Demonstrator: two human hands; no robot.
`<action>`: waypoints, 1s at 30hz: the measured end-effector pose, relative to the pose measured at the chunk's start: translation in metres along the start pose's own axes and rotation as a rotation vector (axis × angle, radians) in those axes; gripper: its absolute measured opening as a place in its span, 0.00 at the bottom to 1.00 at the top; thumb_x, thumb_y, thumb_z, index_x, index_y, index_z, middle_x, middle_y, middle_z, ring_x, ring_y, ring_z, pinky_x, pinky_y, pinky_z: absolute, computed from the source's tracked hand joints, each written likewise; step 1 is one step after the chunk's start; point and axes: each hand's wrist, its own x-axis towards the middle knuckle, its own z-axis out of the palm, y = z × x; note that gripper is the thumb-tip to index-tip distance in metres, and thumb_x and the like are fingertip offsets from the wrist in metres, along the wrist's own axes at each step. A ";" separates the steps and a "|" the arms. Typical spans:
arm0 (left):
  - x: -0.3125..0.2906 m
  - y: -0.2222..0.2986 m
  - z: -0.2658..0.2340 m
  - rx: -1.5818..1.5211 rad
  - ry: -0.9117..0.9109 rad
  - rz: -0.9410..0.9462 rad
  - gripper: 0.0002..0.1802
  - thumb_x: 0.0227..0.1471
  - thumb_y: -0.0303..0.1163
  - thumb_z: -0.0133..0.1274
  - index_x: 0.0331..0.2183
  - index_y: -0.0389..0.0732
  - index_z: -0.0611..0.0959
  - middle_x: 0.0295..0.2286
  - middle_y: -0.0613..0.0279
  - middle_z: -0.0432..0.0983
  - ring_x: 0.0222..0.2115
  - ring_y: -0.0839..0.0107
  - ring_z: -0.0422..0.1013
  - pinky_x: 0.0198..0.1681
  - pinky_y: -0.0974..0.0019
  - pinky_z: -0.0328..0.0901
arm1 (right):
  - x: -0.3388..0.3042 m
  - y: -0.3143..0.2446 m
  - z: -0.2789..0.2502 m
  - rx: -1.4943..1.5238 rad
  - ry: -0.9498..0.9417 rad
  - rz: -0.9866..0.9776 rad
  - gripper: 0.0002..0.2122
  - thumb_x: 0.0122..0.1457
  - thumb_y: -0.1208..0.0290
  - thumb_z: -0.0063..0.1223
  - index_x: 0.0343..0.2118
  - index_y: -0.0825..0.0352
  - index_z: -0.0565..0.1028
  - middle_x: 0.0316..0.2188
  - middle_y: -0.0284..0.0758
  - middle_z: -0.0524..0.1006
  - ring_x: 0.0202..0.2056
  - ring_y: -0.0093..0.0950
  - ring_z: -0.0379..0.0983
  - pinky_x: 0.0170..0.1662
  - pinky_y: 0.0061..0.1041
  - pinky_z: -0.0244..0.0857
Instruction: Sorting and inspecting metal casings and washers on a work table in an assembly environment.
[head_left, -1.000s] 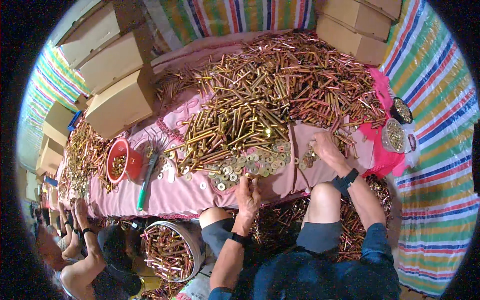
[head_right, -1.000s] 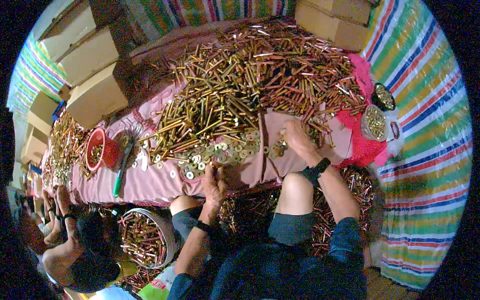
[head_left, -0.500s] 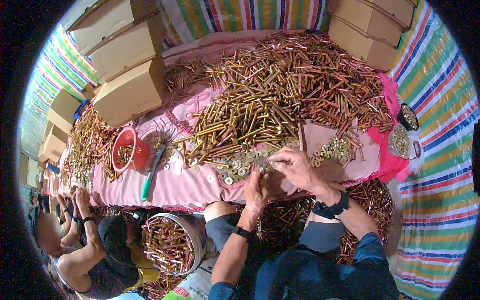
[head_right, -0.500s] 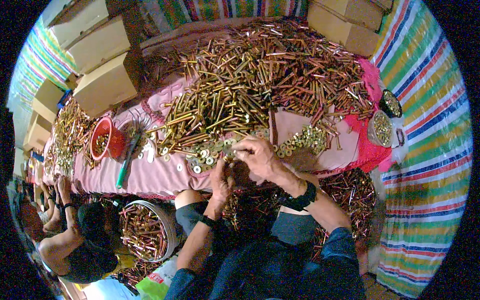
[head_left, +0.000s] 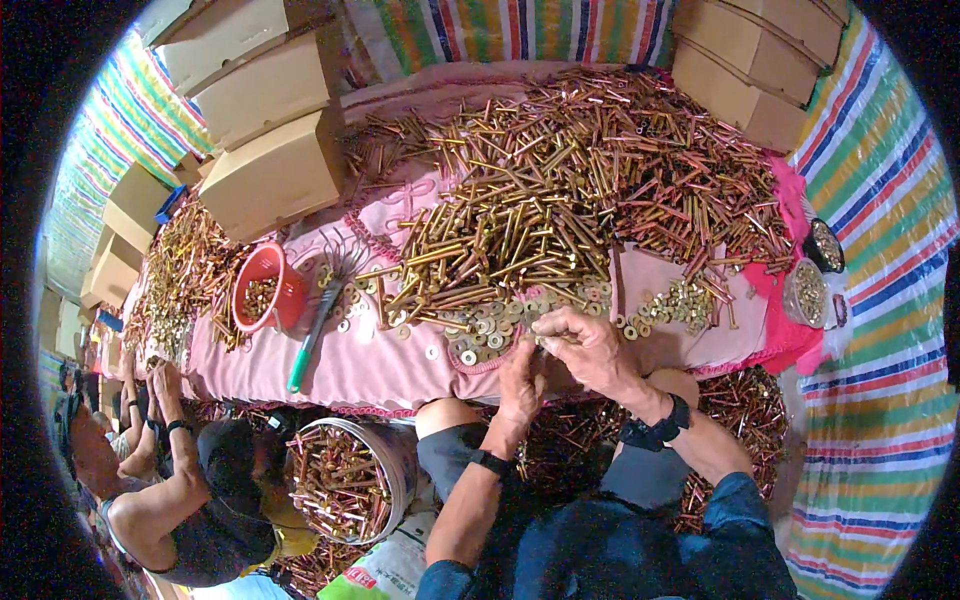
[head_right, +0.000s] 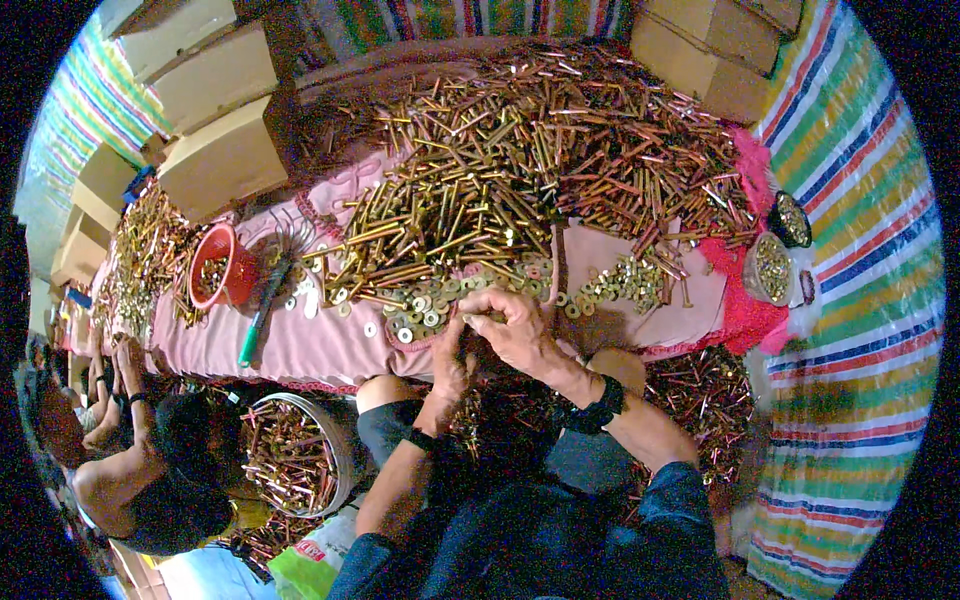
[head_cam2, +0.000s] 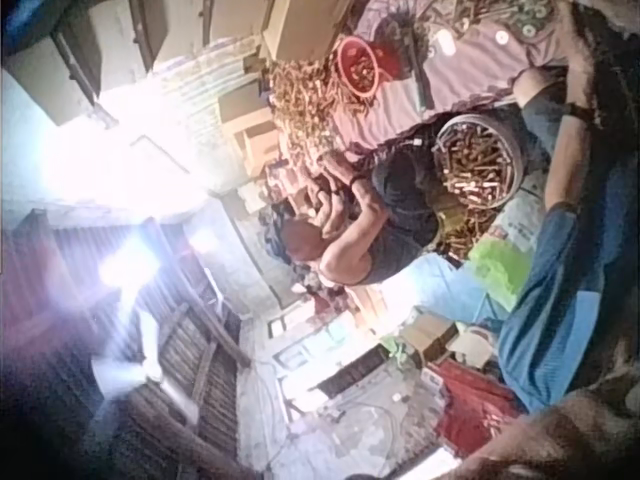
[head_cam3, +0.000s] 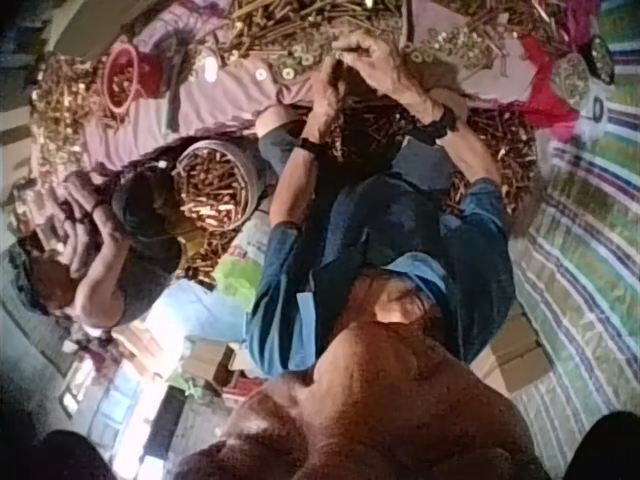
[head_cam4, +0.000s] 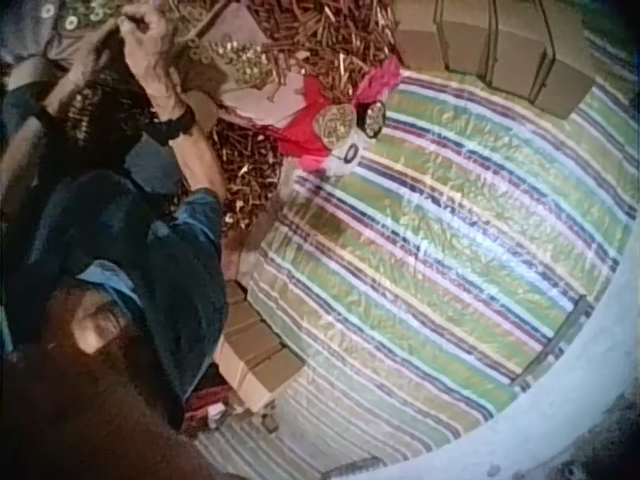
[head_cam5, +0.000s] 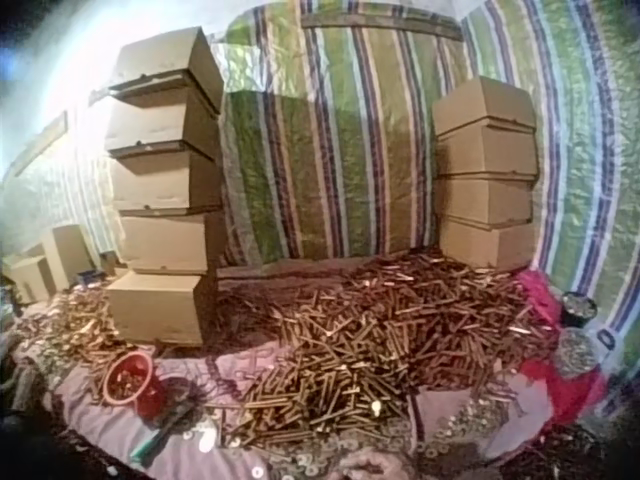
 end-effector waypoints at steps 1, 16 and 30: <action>0.004 0.008 0.003 0.037 -0.009 0.063 0.12 0.61 0.20 0.44 0.44 0.39 0.78 0.22 0.68 0.67 0.21 0.75 0.61 0.23 0.69 0.57 | 0.000 0.002 -0.002 -0.021 0.014 -0.059 0.07 0.56 0.82 0.56 0.38 0.69 0.79 0.41 0.36 0.80 0.43 0.27 0.78 0.47 0.25 0.72; 0.004 0.012 -0.013 0.170 -0.169 0.073 0.31 0.40 0.14 0.46 0.51 0.37 0.74 0.46 0.40 0.73 0.49 0.46 0.70 0.57 0.58 0.62 | 0.006 -0.017 0.005 -0.250 0.061 -0.229 0.07 0.53 0.79 0.63 0.33 0.69 0.75 0.32 0.38 0.77 0.35 0.33 0.76 0.40 0.29 0.71; -0.006 -0.003 -0.015 0.056 -0.181 -0.100 0.27 0.44 0.14 0.47 0.49 0.39 0.75 0.33 0.46 0.75 0.36 0.48 0.73 0.41 0.58 0.69 | 0.002 -0.035 0.007 -0.453 -0.012 -0.244 0.06 0.56 0.78 0.56 0.37 0.70 0.76 0.34 0.42 0.77 0.38 0.40 0.76 0.39 0.35 0.70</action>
